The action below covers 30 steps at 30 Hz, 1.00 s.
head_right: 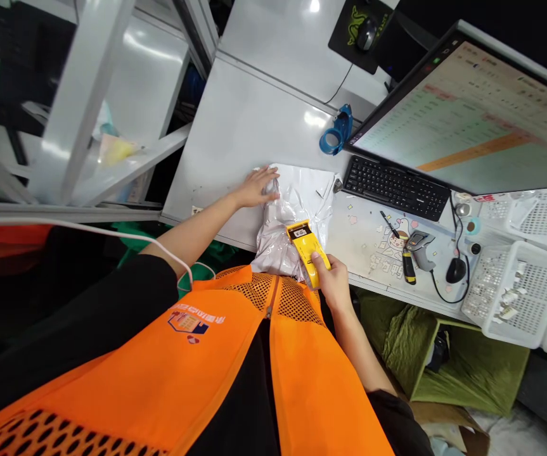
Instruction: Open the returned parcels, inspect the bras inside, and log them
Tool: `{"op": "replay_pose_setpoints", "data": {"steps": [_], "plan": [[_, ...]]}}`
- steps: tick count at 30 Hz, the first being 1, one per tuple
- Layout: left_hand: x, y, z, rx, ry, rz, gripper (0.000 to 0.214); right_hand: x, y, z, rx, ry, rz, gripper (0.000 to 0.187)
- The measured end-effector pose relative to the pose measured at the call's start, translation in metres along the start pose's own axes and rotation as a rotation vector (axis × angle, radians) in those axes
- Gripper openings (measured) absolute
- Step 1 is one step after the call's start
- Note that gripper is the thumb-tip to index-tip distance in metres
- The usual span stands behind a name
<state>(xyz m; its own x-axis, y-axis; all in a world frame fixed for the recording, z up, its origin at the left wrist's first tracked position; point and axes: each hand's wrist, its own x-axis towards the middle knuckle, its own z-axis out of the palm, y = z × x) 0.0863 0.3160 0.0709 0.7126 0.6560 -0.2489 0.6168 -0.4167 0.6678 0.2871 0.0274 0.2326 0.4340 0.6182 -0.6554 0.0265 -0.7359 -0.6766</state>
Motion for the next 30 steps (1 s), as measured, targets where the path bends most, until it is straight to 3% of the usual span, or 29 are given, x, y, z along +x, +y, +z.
{"op": "replay_pose_setpoints", "data": {"steps": [3,5,12,15,19,22,25,28,30], "plan": [[-0.006,0.003,-0.001,0.067,-0.072,0.016,0.113,-0.003,-0.012,-0.004,0.054,0.003,-0.004,0.062],[-0.005,0.006,0.000,0.106,-0.060,0.023,0.118,-0.007,-0.021,-0.008,0.075,-0.003,-0.011,0.061],[0.000,0.007,0.012,0.107,0.009,0.065,0.085,-0.014,-0.037,-0.016,0.042,-0.018,-0.024,0.060],[-0.005,0.003,0.021,0.124,0.043,0.119,0.068,-0.012,-0.028,-0.018,-0.031,-0.004,0.013,0.067],[-0.013,0.000,0.032,0.179,0.030,0.182,0.061,-0.004,-0.008,-0.020,-0.226,0.011,0.001,0.073],[-0.016,-0.002,0.031,0.214,-0.034,0.232,0.069,0.007,0.006,-0.017,-0.349,0.012,0.004,0.070],[-0.012,-0.001,0.021,0.218,-0.139,0.259,0.093,0.020,0.015,-0.013,-0.393,0.004,0.012,0.065],[-0.006,0.017,0.021,0.187,-0.153,0.210,0.098,0.032,0.022,-0.008,-0.397,-0.012,0.012,0.061],[-0.001,0.038,0.033,0.151,-0.047,0.123,0.090,0.037,0.027,-0.005,-0.392,-0.021,0.017,0.059]]}}
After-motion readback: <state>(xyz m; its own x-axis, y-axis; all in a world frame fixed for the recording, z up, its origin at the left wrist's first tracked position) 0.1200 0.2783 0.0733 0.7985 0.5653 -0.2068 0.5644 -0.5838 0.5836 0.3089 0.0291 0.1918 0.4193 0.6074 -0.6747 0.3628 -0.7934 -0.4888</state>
